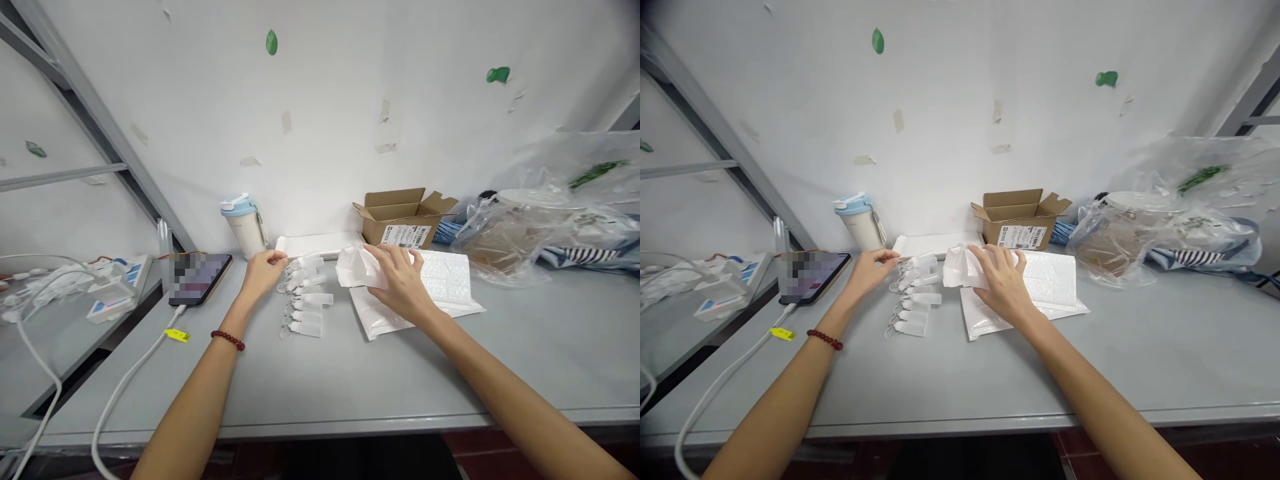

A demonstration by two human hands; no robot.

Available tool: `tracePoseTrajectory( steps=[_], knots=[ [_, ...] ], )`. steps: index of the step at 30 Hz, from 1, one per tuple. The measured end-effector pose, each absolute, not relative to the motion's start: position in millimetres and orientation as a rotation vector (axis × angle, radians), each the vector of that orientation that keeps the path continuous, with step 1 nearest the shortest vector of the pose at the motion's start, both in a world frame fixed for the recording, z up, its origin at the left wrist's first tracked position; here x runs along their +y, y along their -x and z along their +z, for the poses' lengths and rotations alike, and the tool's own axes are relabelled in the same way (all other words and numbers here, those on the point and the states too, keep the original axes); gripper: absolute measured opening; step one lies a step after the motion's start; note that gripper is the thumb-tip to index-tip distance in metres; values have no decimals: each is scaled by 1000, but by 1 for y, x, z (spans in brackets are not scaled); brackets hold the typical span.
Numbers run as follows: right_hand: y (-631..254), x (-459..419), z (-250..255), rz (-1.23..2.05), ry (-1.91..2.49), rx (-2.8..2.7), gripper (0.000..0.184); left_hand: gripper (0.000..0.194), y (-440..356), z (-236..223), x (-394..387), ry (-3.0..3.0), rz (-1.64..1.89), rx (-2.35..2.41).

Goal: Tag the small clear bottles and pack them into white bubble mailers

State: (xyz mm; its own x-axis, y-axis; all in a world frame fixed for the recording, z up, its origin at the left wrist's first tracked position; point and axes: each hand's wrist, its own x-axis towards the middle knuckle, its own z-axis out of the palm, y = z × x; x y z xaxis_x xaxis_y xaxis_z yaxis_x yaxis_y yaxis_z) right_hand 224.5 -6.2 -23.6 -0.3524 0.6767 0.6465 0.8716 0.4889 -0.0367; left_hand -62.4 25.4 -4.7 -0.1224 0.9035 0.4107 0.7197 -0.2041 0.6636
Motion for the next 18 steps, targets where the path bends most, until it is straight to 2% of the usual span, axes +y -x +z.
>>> tracePoseTrajectory(
  steps=[13, 18],
  knots=[
    [-223, -4, -28, -373, 1337, -2153, 65, 35, 68, -29, 40, -1908, 1114, 1794],
    [-223, -4, -28, -383, 1345, -2160, 65, 32, 64, -31, 40, -1935, 1119, 1756]
  ],
)
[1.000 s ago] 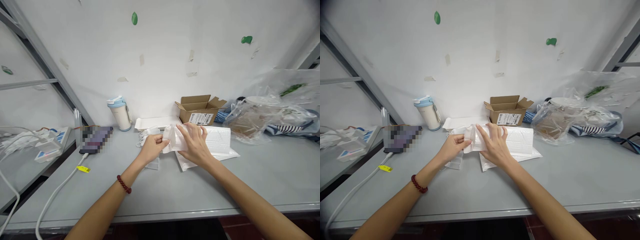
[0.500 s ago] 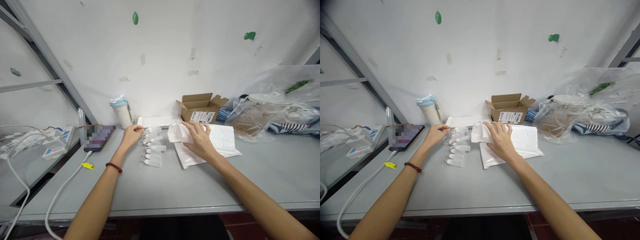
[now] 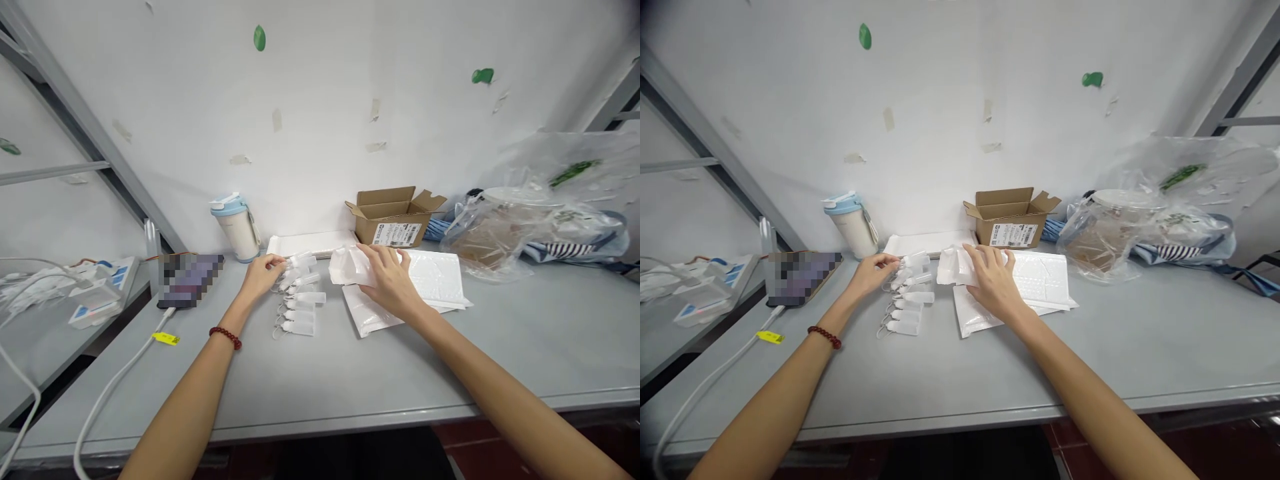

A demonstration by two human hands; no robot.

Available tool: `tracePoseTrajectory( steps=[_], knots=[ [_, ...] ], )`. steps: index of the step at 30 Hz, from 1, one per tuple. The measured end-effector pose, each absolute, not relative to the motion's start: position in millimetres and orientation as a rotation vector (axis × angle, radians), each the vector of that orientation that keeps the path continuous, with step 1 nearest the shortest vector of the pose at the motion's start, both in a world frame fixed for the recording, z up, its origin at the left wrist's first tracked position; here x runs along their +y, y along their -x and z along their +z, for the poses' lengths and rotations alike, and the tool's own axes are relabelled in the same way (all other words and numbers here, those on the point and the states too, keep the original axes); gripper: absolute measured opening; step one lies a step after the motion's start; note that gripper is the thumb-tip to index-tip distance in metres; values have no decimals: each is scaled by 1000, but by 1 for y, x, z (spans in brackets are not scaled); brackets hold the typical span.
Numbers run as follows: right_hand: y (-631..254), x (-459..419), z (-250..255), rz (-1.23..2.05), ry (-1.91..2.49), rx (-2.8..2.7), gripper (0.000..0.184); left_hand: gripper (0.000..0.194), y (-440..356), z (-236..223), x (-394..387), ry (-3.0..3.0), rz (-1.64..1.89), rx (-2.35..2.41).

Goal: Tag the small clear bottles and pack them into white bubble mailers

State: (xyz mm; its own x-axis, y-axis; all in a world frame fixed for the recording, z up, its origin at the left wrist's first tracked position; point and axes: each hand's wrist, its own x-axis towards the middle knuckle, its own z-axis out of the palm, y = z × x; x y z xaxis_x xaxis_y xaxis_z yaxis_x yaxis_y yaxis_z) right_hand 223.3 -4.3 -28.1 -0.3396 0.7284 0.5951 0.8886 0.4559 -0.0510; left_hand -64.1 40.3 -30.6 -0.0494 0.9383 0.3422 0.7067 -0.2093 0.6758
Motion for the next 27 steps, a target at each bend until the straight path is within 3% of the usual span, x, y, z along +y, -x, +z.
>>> tracePoseTrajectory(
  steps=[12, 19, 27],
  knots=[
    [-223, -2, -30, -343, 1405, -2171, 64, 26, 52, -4, 24, -1756, 1566, 1789],
    [-216, -6, -27, -325, 1377, -2185, 62, 15, 3, 5, -11, -2028, 1361, 1414],
    [-214, -9, -27, -356, 1245, -2149, 56, 21, -7, 11, -19, -1833, 1309, 1347]
  ],
)
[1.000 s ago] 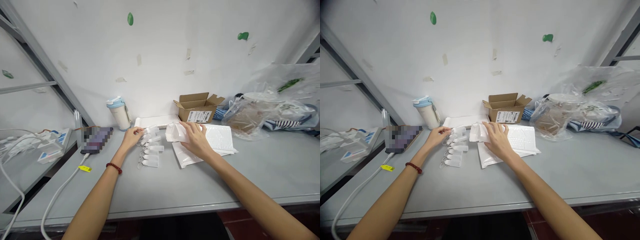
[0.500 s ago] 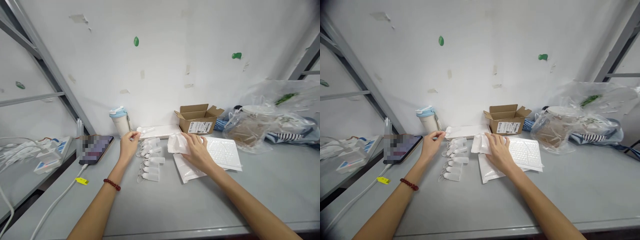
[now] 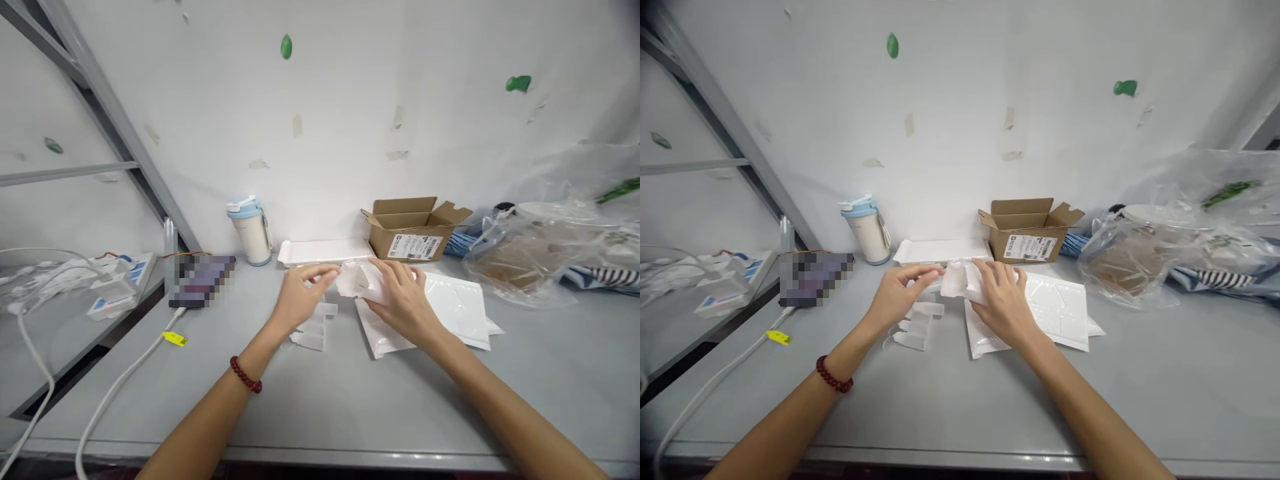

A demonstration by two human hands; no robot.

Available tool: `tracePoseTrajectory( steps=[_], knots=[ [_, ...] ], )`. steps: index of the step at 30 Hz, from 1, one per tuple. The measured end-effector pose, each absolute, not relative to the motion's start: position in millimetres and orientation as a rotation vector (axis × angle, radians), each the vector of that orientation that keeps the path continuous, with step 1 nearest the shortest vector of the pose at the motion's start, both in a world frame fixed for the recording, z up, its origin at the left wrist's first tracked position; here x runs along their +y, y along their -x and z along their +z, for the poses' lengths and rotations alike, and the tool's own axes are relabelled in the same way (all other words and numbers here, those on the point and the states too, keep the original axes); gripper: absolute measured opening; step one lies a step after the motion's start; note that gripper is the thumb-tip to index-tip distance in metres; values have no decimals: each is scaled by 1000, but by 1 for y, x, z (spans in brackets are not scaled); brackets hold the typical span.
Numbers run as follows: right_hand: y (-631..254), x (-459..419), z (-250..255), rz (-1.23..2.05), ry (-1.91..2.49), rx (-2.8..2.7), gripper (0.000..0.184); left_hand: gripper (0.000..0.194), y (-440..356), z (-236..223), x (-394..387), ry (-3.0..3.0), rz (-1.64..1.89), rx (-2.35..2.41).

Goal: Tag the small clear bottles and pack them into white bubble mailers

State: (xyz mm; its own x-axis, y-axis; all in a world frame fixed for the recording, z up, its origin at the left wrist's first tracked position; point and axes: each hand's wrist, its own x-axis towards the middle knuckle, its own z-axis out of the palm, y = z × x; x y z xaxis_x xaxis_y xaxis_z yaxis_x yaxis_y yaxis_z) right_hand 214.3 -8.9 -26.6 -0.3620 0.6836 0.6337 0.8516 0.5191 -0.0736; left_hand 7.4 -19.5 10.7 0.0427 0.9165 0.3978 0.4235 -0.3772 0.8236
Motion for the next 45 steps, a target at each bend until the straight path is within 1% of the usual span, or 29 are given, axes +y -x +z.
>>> tracePoseTrajectory(
  steps=[3, 6, 9, 13, 19, 23, 26, 33, 36, 41, 45],
  knots=[
    [-216, -6, -28, -371, 1252, -2130, 55, 22, 25, 14, -4, -1717, 1491, 1624],
    [-217, -3, -29, -380, 1276, -2130, 56, 19, 53, 7, 13, -1753, 1365, 1786],
    [-218, -2, -29, -373, 1308, -2134, 54, 21, 63, -5, 22, -1814, 1202, 1788],
    [-219, -2, -29, -352, 1323, -2133, 50, 25, 62, -15, 25, -1891, 1102, 1832],
    [-217, -2, -30, -377, 1319, -2149, 52, 22, 63, -22, 28, -1945, 1063, 1843],
    [-217, -2, -31, -355, 1331, -2149, 51, 20, 64, -26, 32, -1961, 1121, 1820],
    [-217, -2, -31, -337, 1346, -2140, 49, 24, 65, -29, 35, -2017, 1155, 1784],
    [-218, -3, -29, -299, 1411, -2158, 49, 28, 67, -38, 38, -2121, 1043, 1774],
    [-218, -3, -29, -304, 1408, -2157, 49, 27, 64, -38, 37, -2120, 1091, 1797],
    [-219, -3, -29, -315, 1404, -2157, 49, 23, 58, -25, 32, -2000, 1324, 1807],
    [-219, -2, -30, -322, 1376, -2148, 50, 21, 52, -11, 22, -1854, 1480, 1663]
  ],
)
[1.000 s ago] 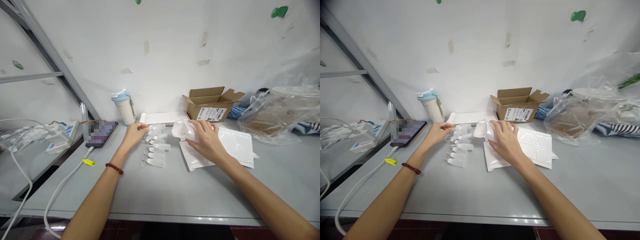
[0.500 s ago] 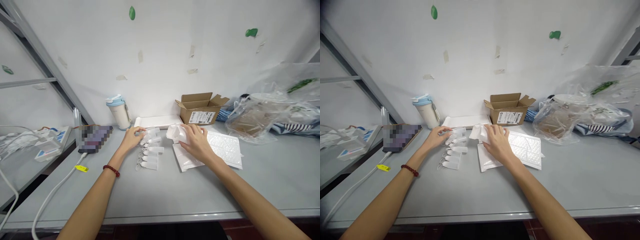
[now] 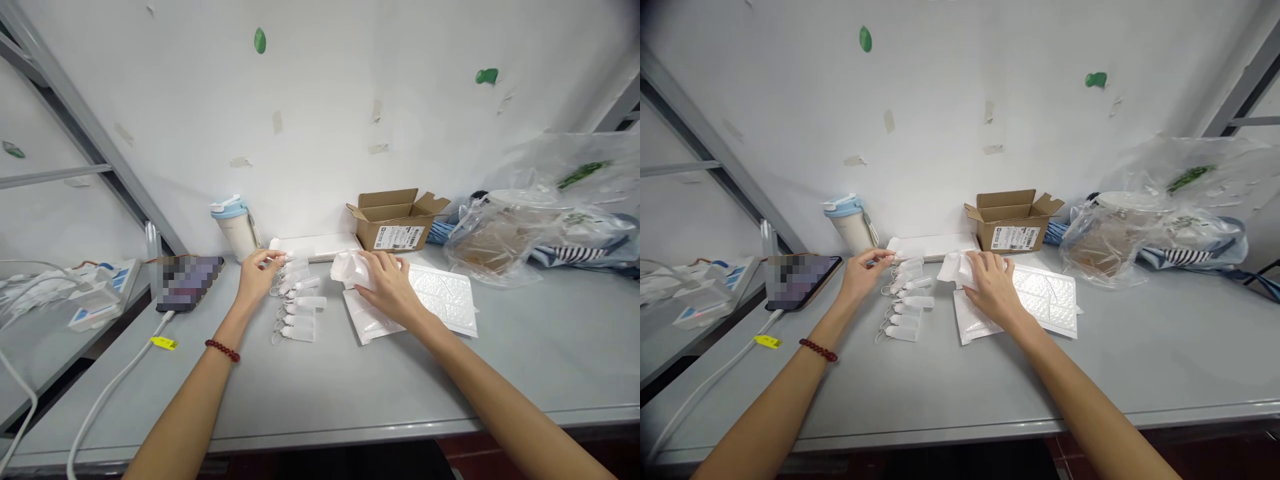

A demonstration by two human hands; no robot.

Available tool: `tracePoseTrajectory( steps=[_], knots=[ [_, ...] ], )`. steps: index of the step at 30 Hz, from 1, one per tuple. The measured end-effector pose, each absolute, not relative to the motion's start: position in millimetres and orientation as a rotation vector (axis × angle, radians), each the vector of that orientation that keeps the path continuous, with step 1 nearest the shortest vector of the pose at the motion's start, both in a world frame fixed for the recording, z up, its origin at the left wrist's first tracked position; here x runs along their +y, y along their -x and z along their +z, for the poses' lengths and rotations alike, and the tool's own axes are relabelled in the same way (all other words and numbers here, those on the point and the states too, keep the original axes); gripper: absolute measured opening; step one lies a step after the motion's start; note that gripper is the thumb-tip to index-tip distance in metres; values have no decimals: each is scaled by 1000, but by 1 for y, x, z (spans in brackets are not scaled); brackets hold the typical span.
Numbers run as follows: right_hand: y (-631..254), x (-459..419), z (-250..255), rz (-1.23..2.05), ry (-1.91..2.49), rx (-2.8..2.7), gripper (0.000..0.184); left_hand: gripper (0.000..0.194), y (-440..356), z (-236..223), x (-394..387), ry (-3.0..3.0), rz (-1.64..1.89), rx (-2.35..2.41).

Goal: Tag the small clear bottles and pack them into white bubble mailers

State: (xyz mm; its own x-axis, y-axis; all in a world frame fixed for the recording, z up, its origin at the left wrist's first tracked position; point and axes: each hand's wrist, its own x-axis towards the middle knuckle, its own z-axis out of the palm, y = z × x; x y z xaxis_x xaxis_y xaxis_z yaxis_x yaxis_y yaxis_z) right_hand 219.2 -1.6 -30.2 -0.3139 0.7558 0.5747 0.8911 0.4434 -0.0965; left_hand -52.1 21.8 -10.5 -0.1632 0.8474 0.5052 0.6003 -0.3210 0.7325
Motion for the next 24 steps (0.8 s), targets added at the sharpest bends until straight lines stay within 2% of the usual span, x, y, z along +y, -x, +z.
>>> tracePoseTrajectory(
  steps=[6, 12, 24],
  knots=[
    [-218, -4, -30, -213, 1324, -2166, 50, 13, 15, -5, 3, -1911, 1374, 1371],
    [-215, -9, -30, -97, 1242, -2170, 47, 14, -22, -8, -17, -1874, 1250, 1212],
    [-212, -13, -29, -151, 1078, -2154, 44, 22, -11, 11, -26, -1691, 1159, 1236]
  ],
)
